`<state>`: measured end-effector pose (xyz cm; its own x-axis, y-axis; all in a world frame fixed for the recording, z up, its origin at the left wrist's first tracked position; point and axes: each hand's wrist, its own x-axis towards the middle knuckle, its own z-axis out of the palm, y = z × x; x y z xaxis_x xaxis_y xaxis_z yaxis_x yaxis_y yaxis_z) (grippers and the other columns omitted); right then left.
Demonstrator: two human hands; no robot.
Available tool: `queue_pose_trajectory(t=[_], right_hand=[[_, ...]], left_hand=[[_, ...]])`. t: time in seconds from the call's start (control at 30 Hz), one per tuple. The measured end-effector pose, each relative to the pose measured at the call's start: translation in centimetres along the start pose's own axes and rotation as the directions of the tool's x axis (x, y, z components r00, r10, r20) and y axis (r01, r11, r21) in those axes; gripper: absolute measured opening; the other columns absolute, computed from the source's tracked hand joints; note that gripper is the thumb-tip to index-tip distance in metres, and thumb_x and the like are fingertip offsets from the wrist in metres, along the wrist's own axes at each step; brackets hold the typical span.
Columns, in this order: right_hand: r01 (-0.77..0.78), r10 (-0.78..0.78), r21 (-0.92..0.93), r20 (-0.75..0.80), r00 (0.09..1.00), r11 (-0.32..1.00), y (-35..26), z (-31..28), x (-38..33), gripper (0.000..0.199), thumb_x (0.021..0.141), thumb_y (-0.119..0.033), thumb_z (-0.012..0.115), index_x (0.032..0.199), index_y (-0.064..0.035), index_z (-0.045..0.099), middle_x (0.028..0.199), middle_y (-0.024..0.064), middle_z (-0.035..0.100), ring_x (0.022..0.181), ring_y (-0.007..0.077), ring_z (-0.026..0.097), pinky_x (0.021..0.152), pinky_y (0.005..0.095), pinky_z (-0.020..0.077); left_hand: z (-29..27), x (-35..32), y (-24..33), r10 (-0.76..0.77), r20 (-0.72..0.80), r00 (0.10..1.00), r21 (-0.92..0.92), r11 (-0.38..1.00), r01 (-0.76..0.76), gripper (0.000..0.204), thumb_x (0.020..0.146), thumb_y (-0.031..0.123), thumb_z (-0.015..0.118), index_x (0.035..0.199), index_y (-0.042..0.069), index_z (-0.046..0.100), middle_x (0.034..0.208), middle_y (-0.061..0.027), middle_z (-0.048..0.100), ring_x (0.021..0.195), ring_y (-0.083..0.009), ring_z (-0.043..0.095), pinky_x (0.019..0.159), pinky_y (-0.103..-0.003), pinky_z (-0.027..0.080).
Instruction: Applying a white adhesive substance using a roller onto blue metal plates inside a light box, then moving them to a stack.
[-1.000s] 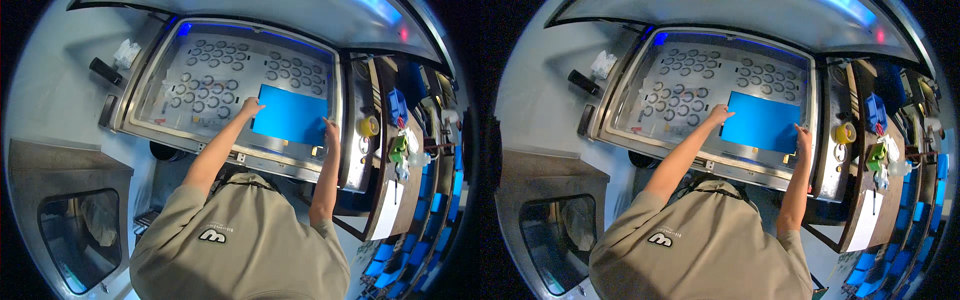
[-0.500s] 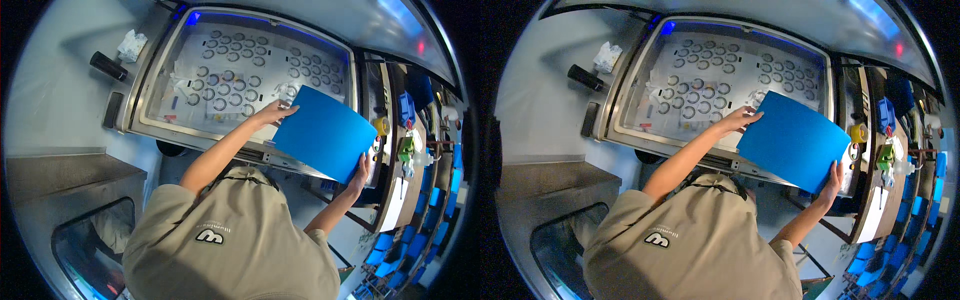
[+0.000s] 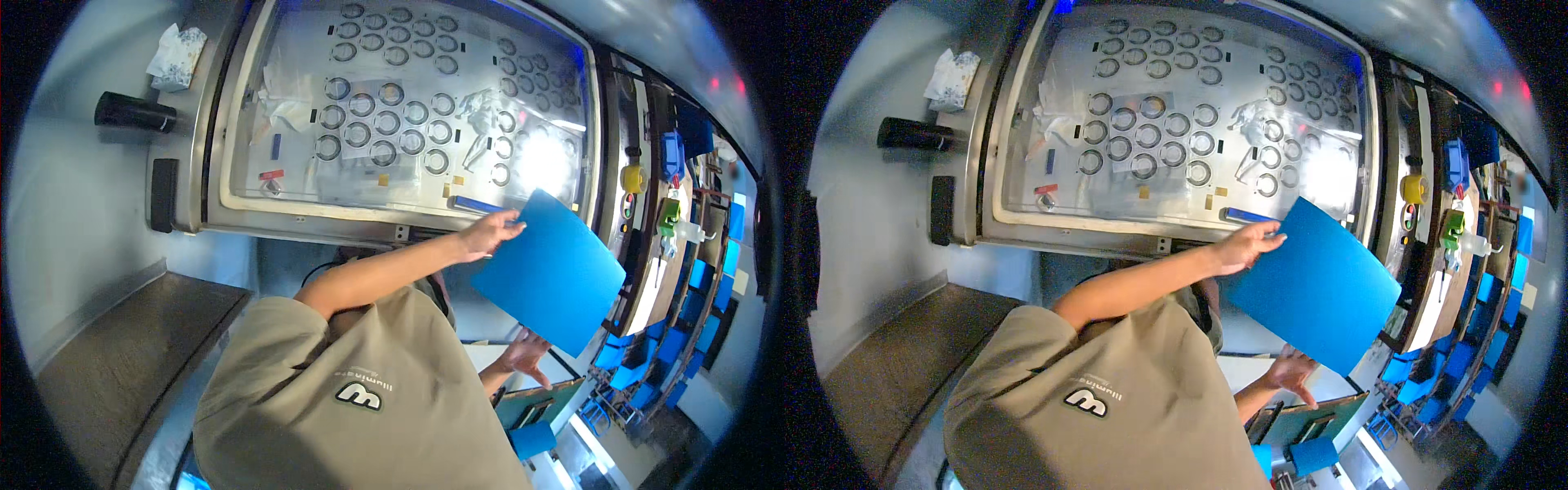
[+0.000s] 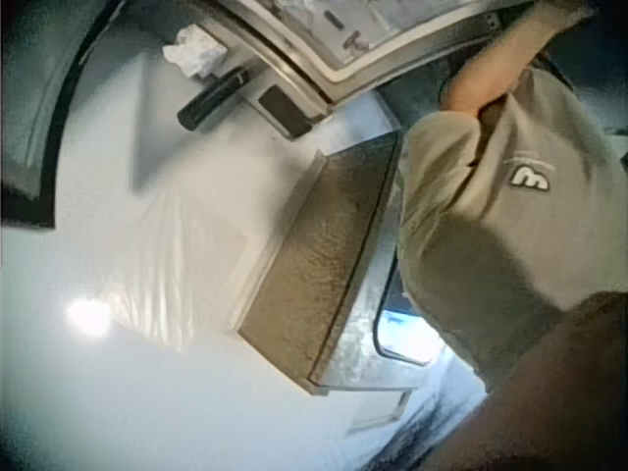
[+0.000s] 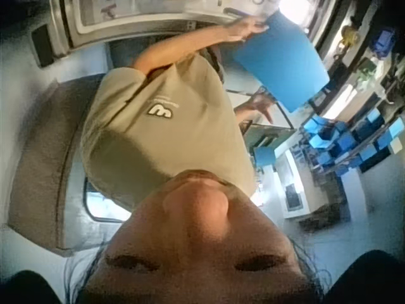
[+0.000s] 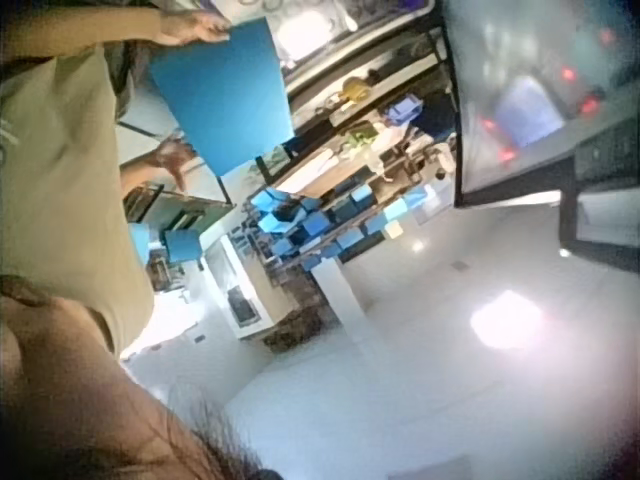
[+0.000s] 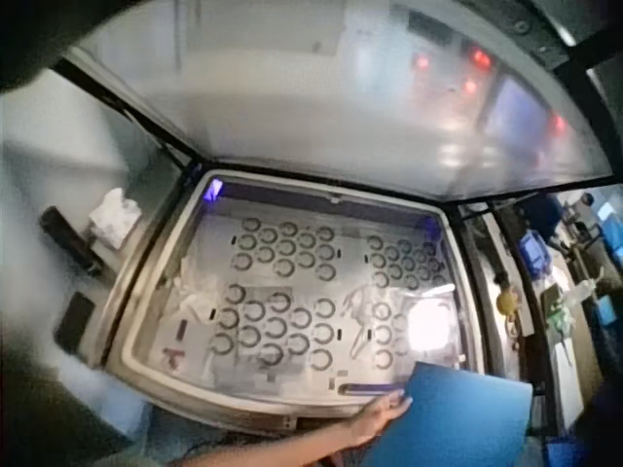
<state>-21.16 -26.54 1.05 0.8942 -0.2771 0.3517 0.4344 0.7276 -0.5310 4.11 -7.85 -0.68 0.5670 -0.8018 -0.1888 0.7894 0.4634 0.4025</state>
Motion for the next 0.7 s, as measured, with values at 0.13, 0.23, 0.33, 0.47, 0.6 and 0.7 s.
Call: queue_pose_trajectory(t=[0.13, 0.23, 0.33, 0.47, 0.6, 0.7], right_hand=[[-0.024, 0.038, 0.052, -0.289, 0.957, 0.998, 3.4, 3.3, -2.4, 0.071, 0.093, -0.047, 0.061, 0.147, -0.0068, 0.036, 0.153, 0.0154, 0.036, 0.140, 0.0329, 0.035, 0.117, 0.0528, 0.0220], [-0.056, -0.106, -0.210, -0.683, 0.723, 0.976, 4.2, 3.5, -4.4, 0.052, 0.101, -0.038, 0.051, 0.143, -0.0093, 0.044, 0.150, 0.0130, 0.042, 0.137, 0.0281, 0.040, 0.111, 0.0501, 0.0331], [-0.181, -0.045, -0.219, -0.747, 0.664, 0.959, 4.0, 3.4, -6.6, 0.042, 0.103, -0.033, 0.048, 0.137, -0.0079, 0.051, 0.137, 0.0130, 0.056, 0.119, 0.0234, 0.054, 0.103, 0.0414, 0.0418], [-0.288, -0.027, -0.213, -0.843, 0.537, 0.934, 3.8, 3.4, -7.2, 0.042, 0.102, -0.034, 0.050, 0.134, -0.0073, 0.052, 0.125, 0.0106, 0.064, 0.100, 0.0210, 0.063, 0.092, 0.0383, 0.0498], [-0.312, -0.035, -0.179, -0.908, 0.417, 0.933, 4.3, 3.5, -6.8, 0.038, 0.100, -0.032, 0.055, 0.127, -0.0054, 0.057, 0.119, 0.0101, 0.066, 0.094, 0.0203, 0.064, 0.087, 0.0372, 0.0521], [-0.277, 0.315, 0.156, -0.570, 0.759, 0.948, 0.1, -1.8, -11.9, 0.030, 0.098, -0.027, 0.059, 0.117, -0.0041, 0.063, 0.108, 0.0096, 0.070, 0.092, 0.0207, 0.065, 0.086, 0.0360, 0.0527]], left_hand=[[0.6, -1.3, -1.8, -0.040, 0.073, 0.997, 0.154, 0.988, 0.029, 0.028, 0.103, 0.034, 0.051, 0.125, 0.015, 0.052, 0.099, 0.0017, 0.065, 0.079, -0.0030, 0.059, 0.056, -0.019, 0.044], [-0.2, -1.3, -4.5, 0.001, 0.199, 0.980, 0.085, 0.996, -0.019, 0.027, 0.101, 0.030, 0.055, 0.121, 0.012, 0.051, 0.099, -0.0012, 0.065, 0.085, -0.0081, 0.061, 0.062, -0.022, 0.047], [-1.3, -2.6, -4.8, -0.116, 0.276, 0.954, 0.341, 0.940, 0.016, 0.032, 0.099, 0.025, 0.059, 0.125, 0.011, 0.049, 0.102, -0.0058, 0.066, 0.085, -0.0098, 0.062, 0.064, -0.027, 0.050], [-1.4, -3.9, -4.8, -0.139, 0.265, 0.954, 0.309, 0.949, 0.052, 0.034, 0.093, 0.017, 0.065, 0.122, 0.006, 0.050, 0.102, -0.0125, 0.068, 0.084, -0.0151, 0.065, 0.067, -0.033, 0.053], [-0.8, -3.9, -7.8, -0.036, 0.308, 0.951, 0.403, 0.910, -0.097, 0.047, 0.087, 0.028, 0.071, 0.122, 0.004, 0.052, 0.109, -0.0212, 0.068, 0.091, -0.0271, 0.069, 0.080, -0.041, 0.053], [-1.8, -5.9, -8.7, -0.083, 0.405, 0.910, 0.754, 0.594, -0.281, 0.062, 0.089, 0.044, 0.066, 0.134, 0.005, 0.050, 0.120, -0.0221, 0.063, 0.108, -0.0339, 0.063, 0.093, -0.047, 0.049]])
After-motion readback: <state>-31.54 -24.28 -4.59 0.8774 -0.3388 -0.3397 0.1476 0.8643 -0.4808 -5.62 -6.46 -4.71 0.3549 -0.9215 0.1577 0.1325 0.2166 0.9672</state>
